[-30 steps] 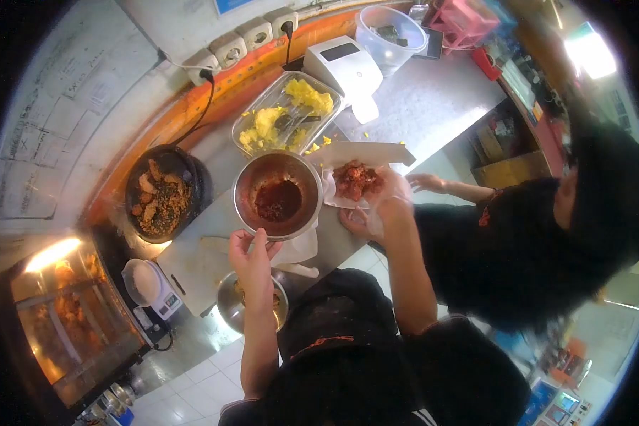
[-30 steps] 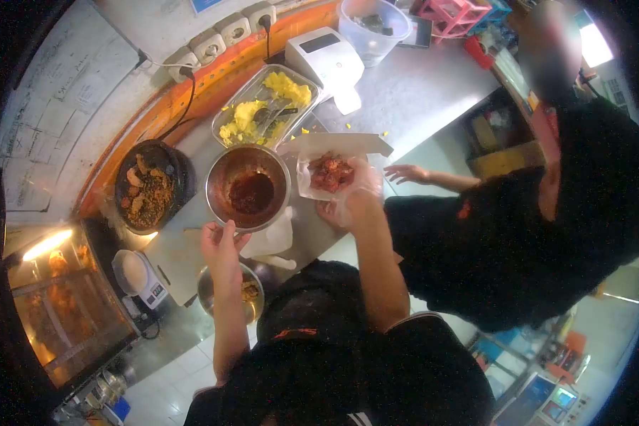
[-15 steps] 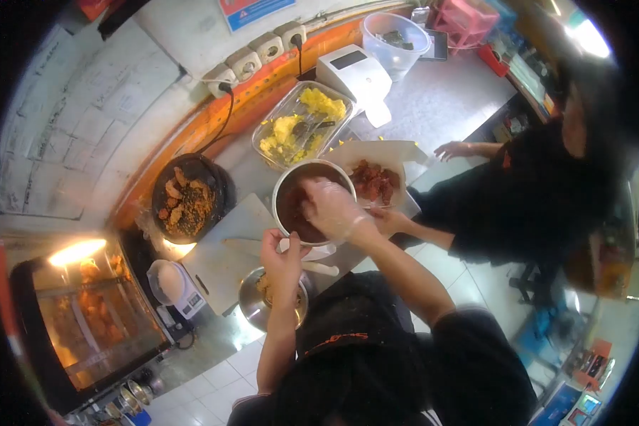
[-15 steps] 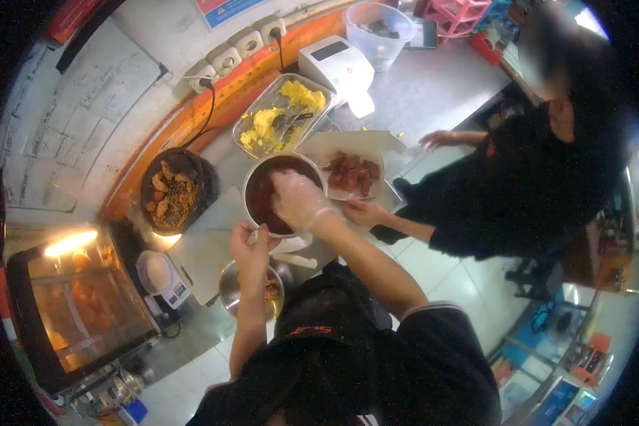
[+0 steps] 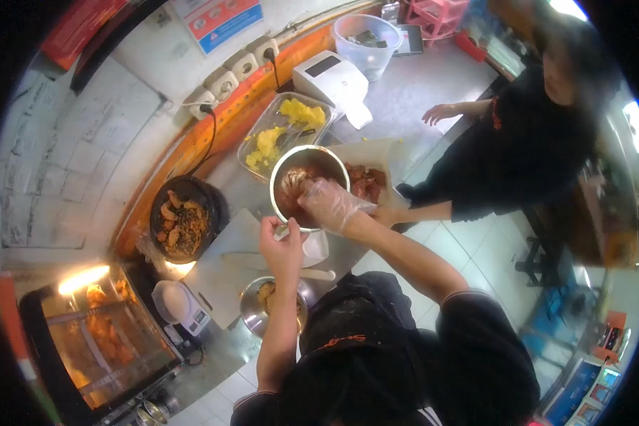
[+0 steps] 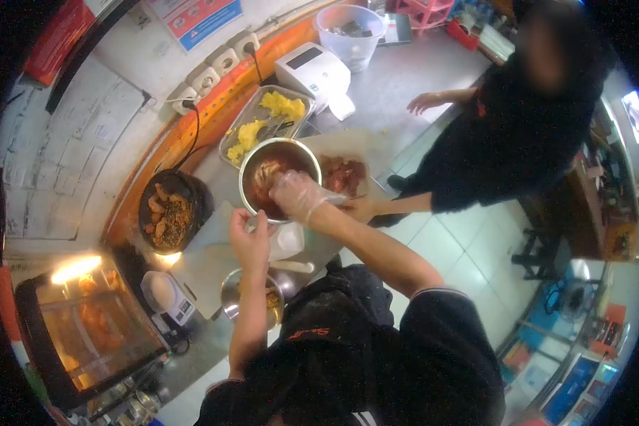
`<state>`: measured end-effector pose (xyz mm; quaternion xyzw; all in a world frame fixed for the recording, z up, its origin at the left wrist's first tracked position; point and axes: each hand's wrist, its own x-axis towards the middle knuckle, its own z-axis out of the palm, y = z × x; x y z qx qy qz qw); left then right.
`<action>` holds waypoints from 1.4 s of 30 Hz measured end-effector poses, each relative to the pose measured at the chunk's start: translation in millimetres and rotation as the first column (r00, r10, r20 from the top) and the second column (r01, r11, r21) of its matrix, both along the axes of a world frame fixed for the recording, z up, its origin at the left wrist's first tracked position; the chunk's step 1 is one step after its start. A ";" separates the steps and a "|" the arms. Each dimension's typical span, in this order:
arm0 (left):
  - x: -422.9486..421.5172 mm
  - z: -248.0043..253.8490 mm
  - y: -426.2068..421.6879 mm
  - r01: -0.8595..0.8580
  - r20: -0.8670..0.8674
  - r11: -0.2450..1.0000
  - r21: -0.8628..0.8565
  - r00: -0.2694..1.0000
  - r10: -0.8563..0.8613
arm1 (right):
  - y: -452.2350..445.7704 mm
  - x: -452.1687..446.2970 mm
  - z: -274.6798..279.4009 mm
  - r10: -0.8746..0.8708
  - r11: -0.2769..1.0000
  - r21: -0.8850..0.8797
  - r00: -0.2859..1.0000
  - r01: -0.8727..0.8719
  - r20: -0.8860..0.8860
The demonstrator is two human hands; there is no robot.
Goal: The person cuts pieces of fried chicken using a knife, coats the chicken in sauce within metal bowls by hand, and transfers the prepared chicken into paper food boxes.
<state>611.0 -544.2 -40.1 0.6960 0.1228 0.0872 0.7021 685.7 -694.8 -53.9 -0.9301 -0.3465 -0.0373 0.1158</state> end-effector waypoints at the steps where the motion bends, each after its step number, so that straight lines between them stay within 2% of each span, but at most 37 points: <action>1: 5.8 1.4 -4.8 -0.013 0.008 0.999 0.044 1.000 0.013 | -4.2 7.2 -3.3 -0.051 0.999 -0.001 0.998 0.051 -0.021; 2: 11.5 2.9 -10.0 -0.007 0.005 0.999 0.042 1.000 0.007 | -7.6 14.7 -5.9 -0.097 0.995 -0.003 0.994 0.097 -0.044; 3: 17.2 11.3 -16.3 0.012 0.054 0.986 0.165 0.998 -0.021 | -10.9 21.7 -8.2 -0.139 0.990 -0.002 0.988 0.139 -0.069; 4: 22.0 12.9 -21.5 0.018 0.074 0.973 0.229 0.997 -0.036 | -14.1 29.8 -5.9 -0.168 0.983 -0.098 0.976 0.155 -0.142; 5: 26.7 14.5 -26.8 0.020 0.095 0.957 0.291 0.994 -0.049 | -18.9 37.0 -3.3 -0.165 0.984 -0.095 0.975 0.152 -0.146; 9: 40.2 -1.4 -46.1 0.016 0.128 0.953 0.303 0.990 -0.058 | -52.7 61.3 -1.7 -0.044 0.991 -0.135 0.990 0.025 -0.137; 11: 42.4 -7.6 -51.9 0.023 0.215 0.904 0.426 0.968 -0.126 | -65.3 64.1 -2.6 0.043 0.969 -0.232 0.985 -0.081 -0.166; 12: 43.4 -8.0 -54.6 0.023 0.217 0.903 0.430 0.968 -0.128 | -75.9 67.0 -11.7 0.042 0.970 -0.229 0.986 -0.079 -0.164; 14: 43.7 -8.7 -58.5 0.002 0.271 0.837 0.547 0.946 -0.179 | -94.6 72.3 -36.7 0.113 0.990 -0.074 0.986 -0.123 -0.126; 15: 43.9 -10.1 -61.1 -0.001 0.273 0.836 0.549 0.945 -0.178 | -97.7 72.3 -28.7 0.115 0.990 -0.072 0.986 -0.125 -0.124; 17: 44.7 -14.6 -66.3 -0.005 0.307 0.852 0.523 0.934 -0.183 | -103.1 71.2 -2.9 -0.069 0.996 0.019 0.884 0.088 -0.463; 18: 45.7 -17.8 -67.3 -0.006 0.308 0.852 0.523 0.934 -0.183 | -103.2 76.3 -18.1 -0.069 0.996 0.019 0.884 0.088 -0.462; 19: 46.6 -21.4 -68.0 0.015 0.278 0.823 0.567 0.938 -0.209 | -102.4 84.1 -48.1 -0.114 0.988 0.015 0.799 0.152 -0.590; 21: 46.8 -21.6 -72.0 0.046 0.249 0.788 0.613 0.936 -0.248 | -101.3 83.8 -51.5 -0.158 0.973 0.007 0.694 0.229 -0.703; 23: 45.8 -17.9 -77.4 0.037 0.242 0.760 0.649 0.937 -0.253 | -98.2 64.8 -14.4 -0.039 0.992 -0.126 0.911 -0.014 -0.410; 24: 47.6 -19.7 -78.7 0.044 0.244 0.758 0.651 0.934 -0.263 | -102.4 60.2 -16.6 -0.047 0.992 -0.124 0.912 -0.004 -0.408; 26: 49.3 -27.0 -78.2 -0.001 0.289 0.739 0.673 0.921 -0.262 | -114.2 50.8 -27.8 0.102 0.993 0.066 0.993 -0.098 -0.055; 30: 52.4 -27.8 -78.8 -0.051 0.320 0.707 0.706 0.913 -0.254 | -132.2 42.3 -44.3 0.086 0.989 0.131 0.987 -0.068 -0.138; 32: 52.4 -27.9 -79.3 -0.068 0.336 0.701 0.710 0.907 -0.253 | -140.5 41.5 -43.5 -0.061 0.989 -0.147 0.917 0.003 -0.394; 33: 52.2 -25.4 -79.9 -0.071 0.337 0.704 0.707 0.909 -0.246 | -143.1 40.3 -40.6 -0.058 0.988 -0.152 0.917 -0.003 -0.394; 35: 51.4 -20.1 -81.5 -0.034 0.287 0.734 0.678 0.932 -0.222 | -147.4 35.7 -35.6 -0.049 0.996 0.038 0.889 0.074 -0.455; 36: 49.8 -18.0 -81.9 -0.031 0.286 0.735 0.677 0.932 -0.224 | -149.0 32.5 -37.4 -0.052 0.996 0.036 0.888 0.077 -0.457; 38: 51.6 -13.4 -82.7 -0.019 0.268 0.758 0.652 0.941 -0.206 | -151.8 32.1 -39.8 -0.092 0.989 0.078 0.942 0.123 -0.324; 39: 52.6 -11.8 -82.4 -0.023 0.271 0.760 0.649 0.941 -0.203 | -154.2 33.5 -42.3 -0.090 0.990 0.075 0.943 0.120 -0.321; 41: 49.3 -11.4 -80.4 -0.041 0.265 0.802 0.596 0.953 -0.149 | -158.1 33.0 -49.6 -0.139 0.940 0.249 0.930 0.232 -0.339; 42: 46.8 -12.4 -79.2 -0.045 0.263 0.804 0.593 0.954 -0.141 | -156.0 31.8 -44.7 -0.134 0.943 0.245 0.930 0.225 -0.341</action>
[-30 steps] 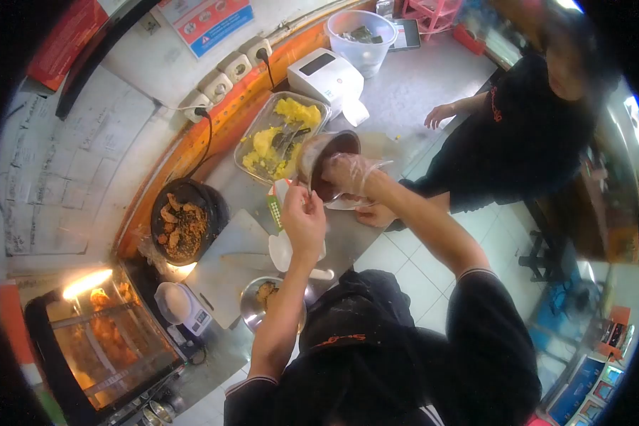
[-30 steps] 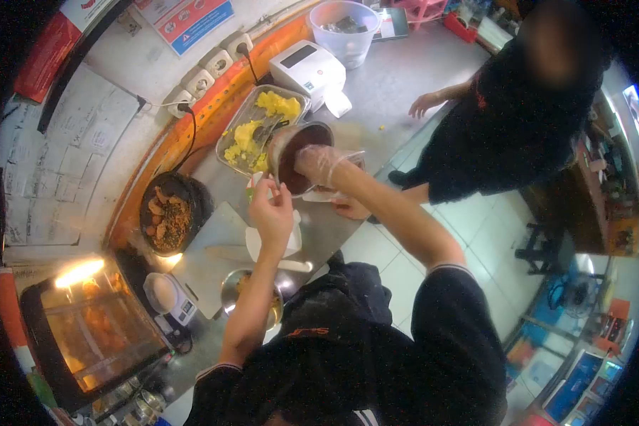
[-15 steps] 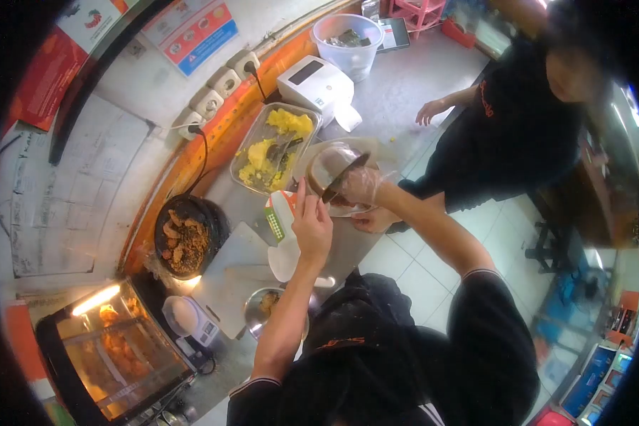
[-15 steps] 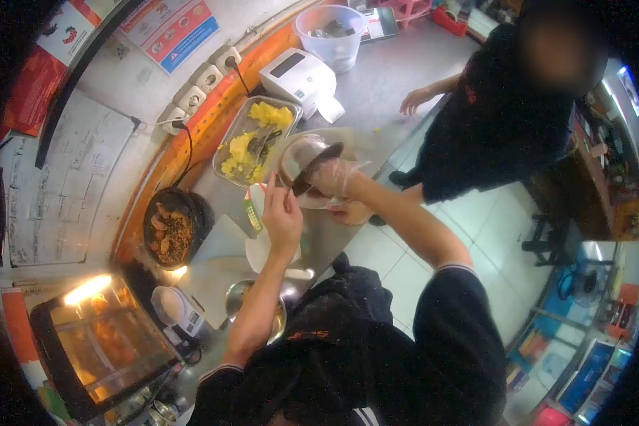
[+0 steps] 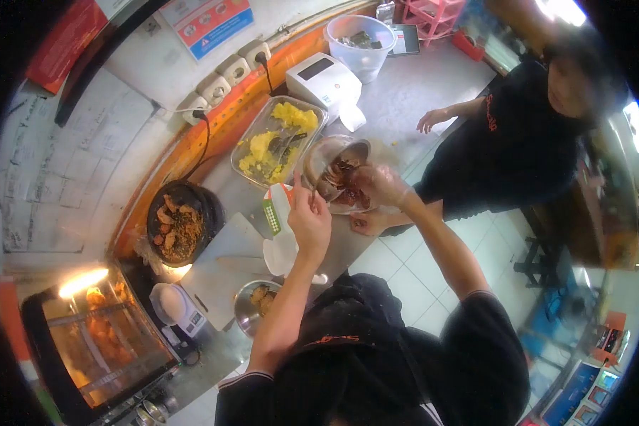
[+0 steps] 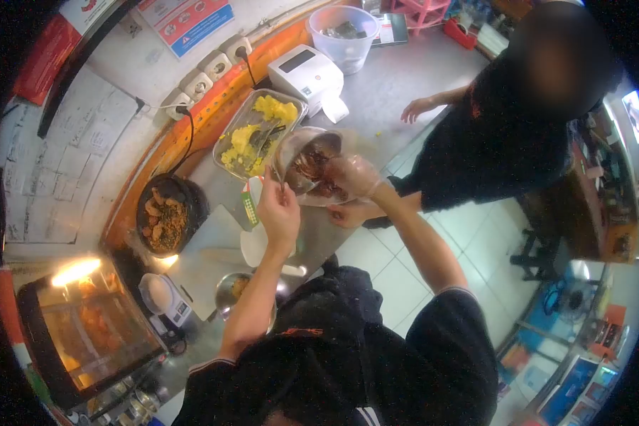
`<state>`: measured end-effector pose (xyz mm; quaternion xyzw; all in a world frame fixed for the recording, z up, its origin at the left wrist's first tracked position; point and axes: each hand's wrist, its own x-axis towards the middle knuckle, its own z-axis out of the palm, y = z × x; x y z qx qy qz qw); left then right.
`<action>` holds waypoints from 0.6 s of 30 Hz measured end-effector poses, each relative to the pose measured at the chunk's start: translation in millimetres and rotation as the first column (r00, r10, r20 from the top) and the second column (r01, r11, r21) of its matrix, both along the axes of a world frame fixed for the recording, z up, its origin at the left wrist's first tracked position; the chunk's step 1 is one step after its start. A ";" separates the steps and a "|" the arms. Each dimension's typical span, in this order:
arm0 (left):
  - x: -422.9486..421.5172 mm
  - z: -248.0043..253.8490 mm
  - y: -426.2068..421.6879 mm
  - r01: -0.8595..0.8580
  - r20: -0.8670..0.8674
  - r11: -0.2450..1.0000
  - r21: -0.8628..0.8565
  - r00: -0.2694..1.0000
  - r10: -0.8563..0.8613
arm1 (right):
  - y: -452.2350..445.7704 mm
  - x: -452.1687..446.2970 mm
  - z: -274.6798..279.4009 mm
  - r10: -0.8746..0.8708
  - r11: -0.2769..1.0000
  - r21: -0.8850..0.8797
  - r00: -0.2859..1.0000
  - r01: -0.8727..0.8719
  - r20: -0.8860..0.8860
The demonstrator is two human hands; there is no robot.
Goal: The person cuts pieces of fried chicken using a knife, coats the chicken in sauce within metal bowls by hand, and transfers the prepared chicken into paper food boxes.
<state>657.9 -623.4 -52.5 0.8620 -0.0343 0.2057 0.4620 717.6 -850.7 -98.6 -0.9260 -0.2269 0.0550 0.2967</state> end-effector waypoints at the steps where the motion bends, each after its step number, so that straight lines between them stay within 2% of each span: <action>1: -1.7 -1.5 0.6 -0.029 -0.064 0.997 -0.071 0.998 0.024 | 1.5 0.1 5.7 -0.094 0.991 0.085 0.993 0.101 -0.075; 2: -1.3 -5.5 2.0 -0.049 -0.092 0.993 -0.107 0.995 0.039 | 3.9 1.9 11.8 -0.180 0.965 0.162 0.972 0.205 -0.154; 3: -1.0 -9.3 3.4 -0.071 -0.120 0.987 -0.143 0.991 0.054 | 4.9 5.0 9.0 -0.171 0.968 0.161 0.974 0.194 -0.147; 5: -4.9 -30.6 7.3 -0.147 -0.100 0.950 -0.274 0.987 0.124 | 4.3 7.5 -4.1 -0.241 0.825 0.435 0.921 0.361 -0.306; 6: -9.5 -36.0 8.1 -0.153 -0.096 0.948 -0.277 0.987 0.131 | 4.8 5.7 -1.8 -0.235 0.829 0.434 0.924 0.352 -0.301; 8: -12.7 -40.3 7.4 -0.246 -0.312 0.777 -0.580 0.948 0.067 | 6.1 7.4 9.6 -0.251 0.640 0.453 0.726 0.621 -0.640; 9: -11.2 -40.0 3.8 -0.239 -0.288 0.772 -0.590 0.955 0.076 | 4.5 14.3 -1.0 -0.246 0.649 0.466 0.745 0.602 -0.620; 10: -12.8 -39.8 -1.6 -0.305 -0.335 0.642 -0.703 0.939 0.080 | 1.0 21.1 -29.3 -0.222 0.600 0.643 0.872 0.475 -0.437; 11: -14.3 -39.5 -5.6 -0.368 -0.384 0.491 -0.789 0.920 0.073 | 6.9 18.0 -11.8 -0.109 0.362 0.733 0.807 0.575 -0.580; 12: -15.3 -36.3 -6.5 -0.407 -0.429 0.411 -0.816 0.902 0.041 | 13.0 14.6 6.1 0.020 0.087 0.736 0.737 0.672 -0.675; 13: -15.8 -37.5 -4.4 -0.412 -0.425 0.400 -0.819 0.903 0.059 | 17.4 12.0 24.7 0.034 0.103 0.739 0.740 0.666 -0.672; 15: -16.4 -42.7 1.7 -0.427 -0.459 0.286 -0.858 0.887 -0.051 | 26.0 13.3 48.7 0.084 0.044 0.720 0.716 0.692 -0.693; 16: -18.7 -41.3 6.0 -0.438 -0.455 0.263 -0.860 0.891 -0.003 | 35.6 11.3 62.6 0.050 0.039 0.713 0.712 0.700 -0.701; 17: -19.4 -36.6 12.1 -0.451 -0.479 0.240 -0.860 0.875 -0.072 | 50.2 12.8 77.2 0.035 0.053 0.709 0.709 0.703 -0.705; 18: -21.4 -32.6 21.6 -0.470 -0.501 0.211 -0.857 0.856 -0.126 | 63.5 12.7 86.9 0.024 0.133 0.753 0.758 0.644 -0.652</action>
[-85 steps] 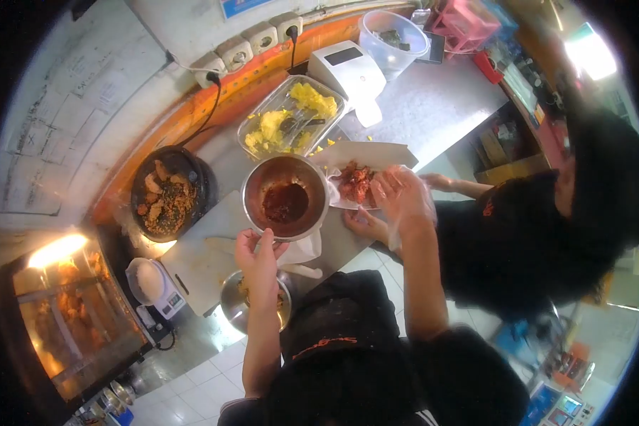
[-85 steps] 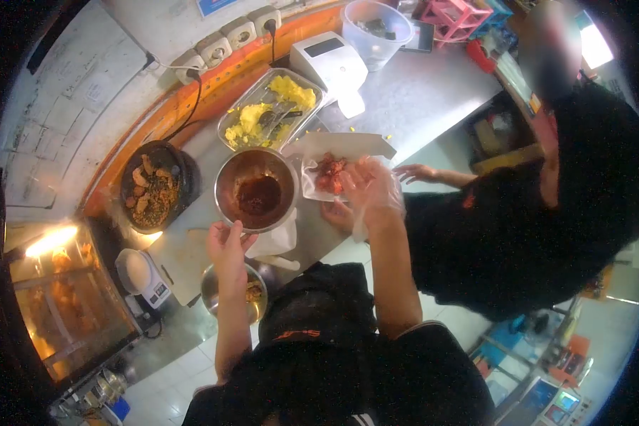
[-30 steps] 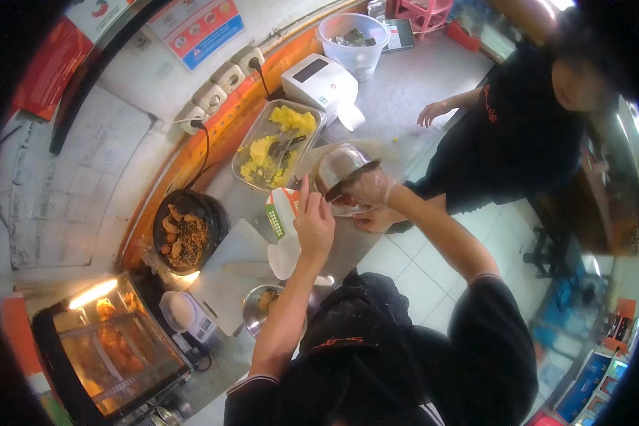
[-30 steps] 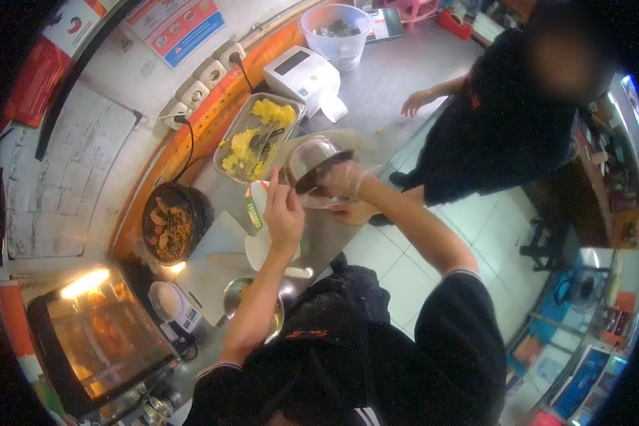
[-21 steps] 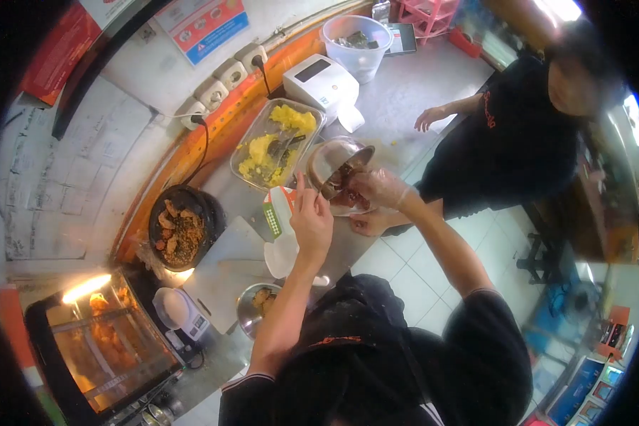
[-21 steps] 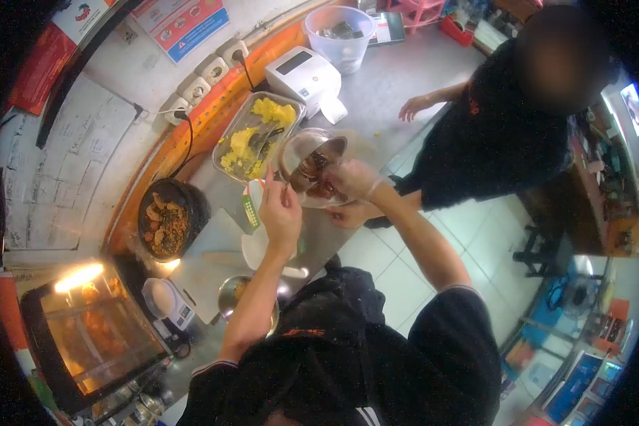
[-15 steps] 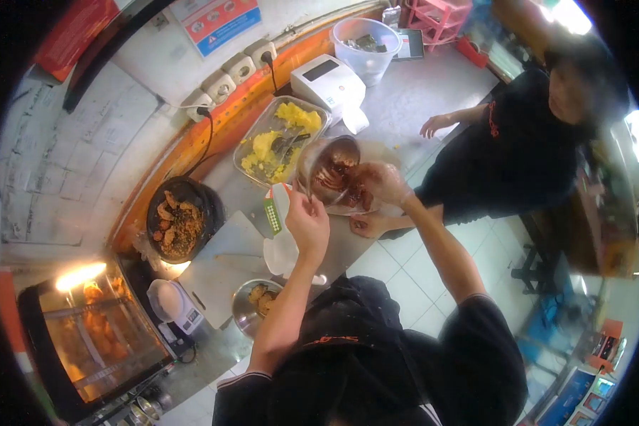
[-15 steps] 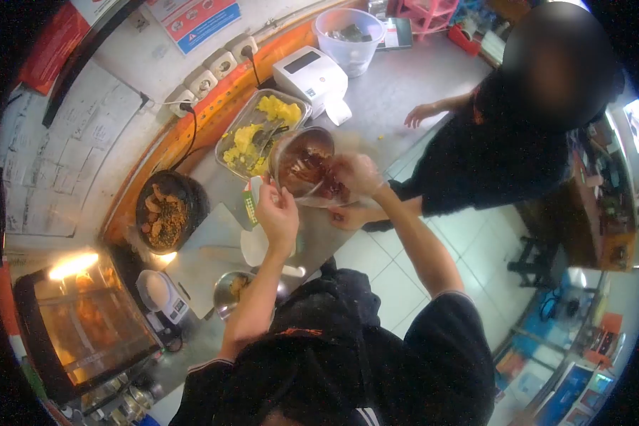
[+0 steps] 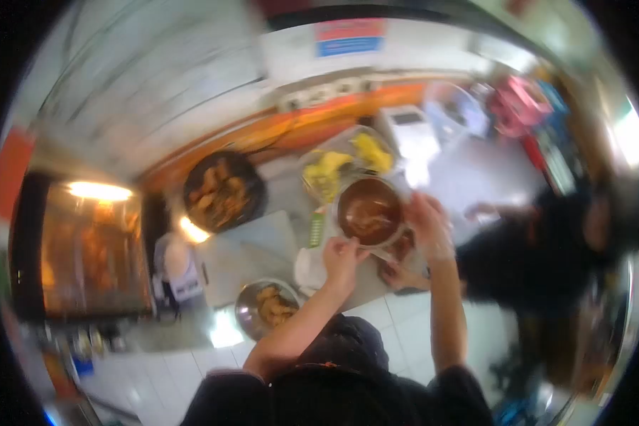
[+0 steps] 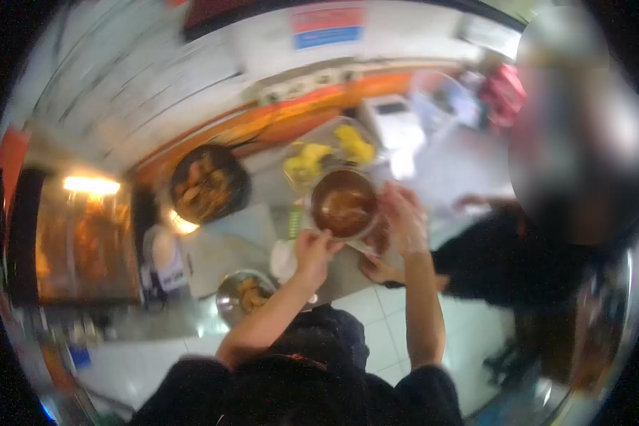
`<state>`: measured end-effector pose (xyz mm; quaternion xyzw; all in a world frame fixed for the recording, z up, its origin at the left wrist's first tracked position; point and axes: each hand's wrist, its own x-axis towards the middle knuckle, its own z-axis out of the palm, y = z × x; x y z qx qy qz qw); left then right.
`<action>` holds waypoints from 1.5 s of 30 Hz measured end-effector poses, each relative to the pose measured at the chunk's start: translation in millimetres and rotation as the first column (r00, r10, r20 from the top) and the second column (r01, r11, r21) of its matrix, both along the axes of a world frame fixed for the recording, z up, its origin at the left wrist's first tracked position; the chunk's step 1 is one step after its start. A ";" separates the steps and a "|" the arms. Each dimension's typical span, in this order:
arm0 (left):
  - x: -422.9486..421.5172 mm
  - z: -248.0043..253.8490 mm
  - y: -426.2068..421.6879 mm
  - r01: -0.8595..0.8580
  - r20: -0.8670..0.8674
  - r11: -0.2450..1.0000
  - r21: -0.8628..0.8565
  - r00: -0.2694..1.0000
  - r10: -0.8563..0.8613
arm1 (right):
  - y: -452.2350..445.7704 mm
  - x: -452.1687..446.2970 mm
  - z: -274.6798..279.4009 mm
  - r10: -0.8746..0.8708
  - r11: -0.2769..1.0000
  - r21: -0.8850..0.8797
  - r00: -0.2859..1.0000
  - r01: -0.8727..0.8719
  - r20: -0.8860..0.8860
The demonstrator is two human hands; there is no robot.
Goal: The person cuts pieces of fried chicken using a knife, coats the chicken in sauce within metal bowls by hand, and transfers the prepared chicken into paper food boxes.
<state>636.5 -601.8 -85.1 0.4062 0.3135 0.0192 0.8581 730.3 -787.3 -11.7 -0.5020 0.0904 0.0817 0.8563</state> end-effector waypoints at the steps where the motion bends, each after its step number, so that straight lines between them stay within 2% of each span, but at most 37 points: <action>1: -3.7 0.3 7.5 -0.029 0.043 0.998 -0.061 0.999 0.032 | 13.3 -2.5 7.0 0.056 0.997 -0.057 0.996 -0.053 0.066; 2: -8.7 0.3 15.2 -0.060 0.082 0.992 -0.116 0.994 0.069 | 32.2 -5.7 18.1 0.128 0.990 -0.083 0.981 -0.117 0.147; 3: -14.4 9.7 25.5 -0.086 0.014 0.988 -0.130 0.996 0.089 | 52.8 -11.9 30.4 0.192 0.980 -0.099 0.957 -0.173 0.219; 4: -23.1 21.4 38.4 -0.103 -0.058 0.983 -0.149 0.994 0.095 | 74.0 -19.8 43.4 0.281 0.929 -0.308 0.932 -0.204 0.229; 5: -33.8 26.1 52.8 -0.186 -0.085 0.974 -0.129 0.981 0.176 | 95.7 -24.2 53.8 0.364 0.841 -0.501 0.899 -0.205 0.244; 6: -43.2 30.2 65.0 -0.231 -0.074 0.947 -0.222 0.973 0.220 | 117.1 -26.9 57.2 0.450 0.812 -0.544 0.822 -0.213 0.349; 7: -52.2 37.3 77.1 -0.256 -0.051 0.913 -0.318 0.966 0.253 | 138.8 -32.1 58.4 0.491 0.803 -0.534 0.801 -0.265 0.341; 8: -63.2 48.4 91.7 -0.315 -0.141 0.888 -0.336 0.949 0.283 | 162.4 -39.0 60.1 0.534 0.754 -0.622 0.751 -0.213 0.389; 9: -80.5 44.7 106.6 -0.354 -0.144 0.875 -0.331 0.935 0.324 | 184.2 -48.6 64.6 0.571 0.704 -0.696 0.695 -0.140 0.437; 10: -102.8 42.4 119.9 -0.360 -0.065 0.870 -0.337 0.931 0.360 | 204.6 -60.8 73.5 0.671 0.637 -0.742 0.625 -0.209 0.400; 11: -127.2 42.8 132.9 -0.395 -0.078 0.861 -0.321 0.917 0.392 | 227.1 -75.1 71.5 0.690 0.631 -0.742 0.601 -0.228 0.402; 13: -181.1 49.7 163.9 -0.440 -0.056 0.862 -0.252 0.896 0.441 | 274.0 -110.0 65.5 0.748 0.632 -0.743 0.426 -0.221 0.509; 14: -211.7 51.0 179.5 -0.453 -0.025 0.869 -0.197 0.889 0.457 | 296.4 -132.8 70.2 0.777 0.611 -0.740 0.394 -0.281 0.491; 17: -304.9 62.6 221.2 -0.723 -0.081 0.678 -0.133 0.689 0.720 | 362.2 -206.1 81.0 0.887 0.463 -0.767 0.230 -0.445 0.401; 18: -346.0 27.8 238.3 -0.790 -0.118 0.613 -0.018 0.611 0.783 | 387.3 -231.2 64.5 0.876 0.475 -0.729 0.190 -0.493 0.443; 20: -413.4 5.1 281.5 -0.893 -0.064 0.446 -0.067 0.450 0.891 | 442.0 -288.1 19.4 0.861 0.476 -0.690 0.129 -0.545 0.492; 21: -448.2 -16.9 310.2 -0.941 -0.085 0.336 -0.031 0.338 0.937 | 466.2 -320.5 1.8 0.896 0.383 -0.485 0.189 -0.786 0.401; 22: -484.1 -50.8 341.9 -0.860 -0.057 0.378 0.343 0.383 0.922 | 489.2 -346.9 -14.1 0.934 0.274 -0.215 0.206 -0.937 0.292; 23: -506.5 -55.1 369.3 -0.858 -0.040 0.296 0.419 0.308 0.951 | 510.7 -371.3 -27.1 0.934 0.254 -0.220 0.180 -0.942 0.307; 24: -528.8 -59.2 396.7 -0.842 -0.022 0.213 0.495 0.233 0.972 | 532.3 -396.6 -38.5 0.958 0.230 -0.068 0.213 -0.971 0.194; 25: -540.0 -45.2 433.3 -0.957 -0.019 0.037 0.289 0.033 0.999 | 558.9 -421.1 -50.5 0.971 0.220 0.082 0.226 -0.972 0.081; 26: -558.5 -47.8 467.8 -0.962 0.005 0.018 0.274 0.020 1.000 | 582.9 -443.1 -66.2 0.972 0.223 0.145 0.231 -0.964 0.040; 27: -570.9 -58.2 493.7 -0.961 -0.017 0.015 0.277 0.011 1.000 | 602.2 -455.0 -68.0 0.974 0.212 0.132 0.220 -0.968 0.047; 29: -598.1 -72.8 569.8 -0.965 -0.031 0.017 0.263 0.009 0.999 | 657.0 -487.0 -63.8 0.957 0.273 0.253 0.234 -0.928 -0.172; 30: -608.1 -85.7 595.9 -0.972 -0.030 0.061 0.226 0.055 0.998 | 675.0 -502.5 -60.6 0.955 0.268 0.229 0.225 -0.936 -0.195; 33: -620.4 -94.7 648.2 -0.964 0.001 0.138 0.228 0.142 0.990 | 767.7 -542.0 -37.9 0.970 0.239 0.309 0.213 -0.920 -0.118; 34: -625.1 -80.8 658.5 -0.951 -0.053 0.197 0.237 0.190 0.980 | 795.9 -555.0 -34.4 0.973 0.228 0.363 0.195 -0.903 -0.125; 35: -624.4 -66.9 660.6 -0.954 -0.051 0.198 0.224 0.191 0.980 | 821.1 -561.9 -30.3 0.975 0.217 0.411 0.178 -0.885 -0.131; 36: -620.9 -24.7 656.6 -0.911 -0.144 0.202 0.359 0.160 0.977 | 852.1 -570.2 -40.4 0.968 0.216 0.413 0.140 -0.884 -0.208; 37: -619.7 -0.9 656.7 -0.848 -0.229 0.217 0.484 0.117 0.966 | 872.7 -581.7 -32.8 0.968 0.216 0.398 0.144 -0.891 -0.203; 38: -620.9 -2.2 656.4 -0.854 -0.223 0.218 0.472 0.124 0.967 | 891.2 -595.4 -21.8 0.947 0.241 0.363 0.136 -0.900 -0.292; 39: -623.2 -5.2 651.1 -0.694 0.074 0.061 0.717 0.162 0.984 | 906.8 -606.4 -14.1 0.916 0.266 0.329 0.132 -0.906 -0.378; 40: -626.5 3.9 653.2 -0.494 0.341 -0.173 0.852 0.271 0.900 | 926.1 -612.5 -30.5 0.917 0.271 0.302 0.150 -0.914 -0.370; 41: -633.7 12.1 659.4 -0.498 0.343 -0.167 0.851 0.284 0.896 | 940.4 -616.6 -48.1 0.915 0.285 0.302 0.164 -0.910 -0.368; 43: -648.3 56.3 667.6 -0.233 0.227 -0.106 0.967 0.590 0.775 | 956.7 -623.0 -62.8 0.895 0.360 0.366 0.206 -0.858 -0.396; 44: -649.0 52.1 677.1 -0.228 0.224 -0.101 0.968 0.615 0.756 | 960.5 -620.4 -70.4 0.889 0.385 0.374 0.230 -0.844 -0.396; 45: -650.9 43.0 690.1 -0.339 0.279 -0.071 0.938 0.621 0.732 | 966.1 -618.7 -78.6 0.883 0.399 0.392 0.231 -0.829 -0.409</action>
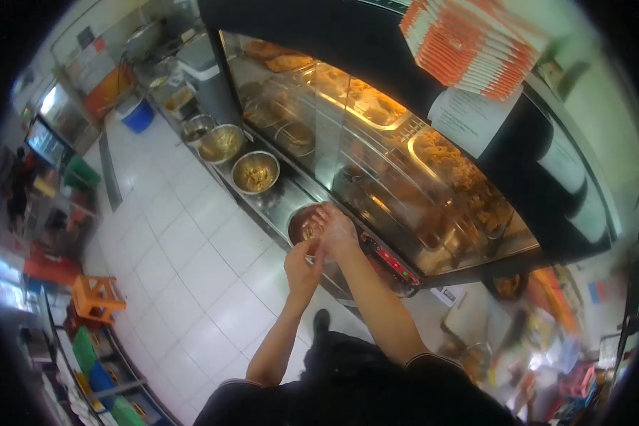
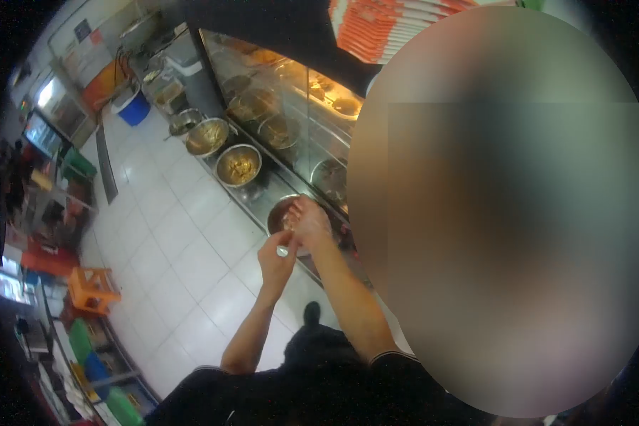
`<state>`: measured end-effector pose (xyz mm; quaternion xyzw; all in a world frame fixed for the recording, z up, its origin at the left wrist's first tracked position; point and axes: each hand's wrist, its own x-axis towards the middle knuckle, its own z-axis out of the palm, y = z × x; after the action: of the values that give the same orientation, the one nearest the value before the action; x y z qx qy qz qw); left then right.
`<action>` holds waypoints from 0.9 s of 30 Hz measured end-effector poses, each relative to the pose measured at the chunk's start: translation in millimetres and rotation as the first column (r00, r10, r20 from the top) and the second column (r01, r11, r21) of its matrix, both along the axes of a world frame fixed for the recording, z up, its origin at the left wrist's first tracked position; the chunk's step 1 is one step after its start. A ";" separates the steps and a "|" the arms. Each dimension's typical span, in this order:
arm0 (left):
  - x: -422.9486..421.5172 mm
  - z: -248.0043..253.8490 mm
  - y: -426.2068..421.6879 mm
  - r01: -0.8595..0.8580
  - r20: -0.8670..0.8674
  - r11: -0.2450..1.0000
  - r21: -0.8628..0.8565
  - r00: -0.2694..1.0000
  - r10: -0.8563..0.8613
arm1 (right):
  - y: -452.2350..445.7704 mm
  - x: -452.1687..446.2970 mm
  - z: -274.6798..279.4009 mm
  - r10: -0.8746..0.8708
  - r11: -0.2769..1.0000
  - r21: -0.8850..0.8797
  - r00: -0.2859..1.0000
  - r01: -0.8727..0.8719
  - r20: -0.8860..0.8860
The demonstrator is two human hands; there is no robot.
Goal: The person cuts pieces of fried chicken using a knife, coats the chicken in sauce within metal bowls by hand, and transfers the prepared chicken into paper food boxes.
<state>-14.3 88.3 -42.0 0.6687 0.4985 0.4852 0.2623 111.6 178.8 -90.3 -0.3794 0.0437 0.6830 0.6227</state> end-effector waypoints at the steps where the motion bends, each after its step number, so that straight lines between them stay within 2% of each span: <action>1: -7.2 -1.1 13.4 0.037 0.101 0.999 -0.017 0.994 -0.035 | 6.8 -4.7 -8.1 -0.002 1.000 -0.005 0.999 0.002 -0.035; 2: -12.7 -2.6 24.4 0.046 0.072 0.999 -0.009 0.996 -0.045 | 10.4 -10.0 -16.8 -0.011 1.000 0.005 0.998 0.011 -0.064; 4: -10.9 0.4 43.6 0.018 -0.119 0.999 0.043 0.993 -0.012 | 5.8 -16.5 -19.5 -0.090 0.970 0.238 0.986 0.055 0.139; 5: -10.6 -15.2 61.4 0.041 -0.161 0.997 0.059 0.986 -0.031 | 1.6 -15.4 -11.7 -0.008 0.978 0.201 0.949 -0.059 0.316; 6: -12.2 -26.8 77.5 0.052 -0.177 0.997 0.060 0.983 -0.040 | -1.6 -23.4 0.2 -0.017 0.978 0.203 0.953 -0.046 0.301; 8: -3.6 -38.6 100.7 0.153 0.040 0.985 -0.080 0.988 -0.150 | -3.6 -32.5 14.8 -0.063 0.992 0.124 0.852 -0.002 0.520; 9: 7.1 -32.7 112.0 0.229 0.011 0.971 -0.072 0.973 -0.229 | 8.8 -26.3 -6.7 -0.138 0.987 0.136 0.858 0.080 0.495; 10: 1.0 -27.1 118.9 0.221 -0.016 0.968 -0.118 0.974 -0.224 | 27.9 -32.8 -53.3 -0.002 0.999 0.031 0.593 -0.039 0.805; 12: -5.6 -19.8 123.7 0.218 -0.043 0.964 -0.151 0.973 -0.226 | 37.4 -43.9 -88.7 0.140 0.990 -0.141 0.254 -0.016 0.957; 14: -2.8 -37.5 133.9 0.205 -0.008 0.967 -0.152 0.978 -0.208 | 29.3 -44.1 -67.2 0.112 0.988 -0.135 0.251 0.078 0.962; 15: 5.6 -4.8 117.3 0.230 0.031 0.941 -0.250 0.973 -0.230 | 25.2 -44.2 -57.5 0.076 0.986 -0.113 0.270 0.121 0.960; 16: 9.6 -5.4 118.0 0.215 -0.025 0.947 -0.237 0.974 -0.227 | 17.9 -39.0 -51.6 0.048 0.983 -0.097 0.287 0.157 0.957; 19: 0.4 -25.2 133.9 0.338 -0.122 0.924 -0.178 0.924 -0.362 | 1.2 -47.1 -35.3 -0.001 0.979 -0.062 0.306 0.196 0.952; 21: -4.2 -60.0 155.1 0.396 0.000 0.872 -0.287 0.911 -0.413 | -2.7 -53.0 -26.0 -0.019 0.981 -0.037 0.287 0.188 0.958; 23: -6.6 -80.2 165.2 0.453 0.040 0.846 -0.282 0.886 -0.462 | -5.2 -56.4 -17.4 -0.026 0.984 -0.020 0.252 0.177 0.967; 25: -11.2 -126.5 192.4 0.512 0.091 0.811 -0.284 0.856 -0.509 | -10.9 -48.4 -13.8 0.167 0.977 -0.120 0.288 -0.176 0.943; 26: -21.8 -156.8 222.2 0.572 0.299 0.721 -0.390 0.820 -0.489 | -22.6 -42.9 -2.9 0.161 0.981 -0.121 0.295 -0.149 0.942; 27: -16.4 -157.8 227.9 0.633 0.486 0.612 -0.474 0.768 -0.418 | -41.6 -36.9 9.6 0.021 0.988 0.019 0.257 -0.154 0.966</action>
<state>-30.8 316.1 -199.9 0.5729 0.3547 0.2989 0.6758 74.7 137.2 -80.6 -0.6830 -0.4018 0.3467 0.5019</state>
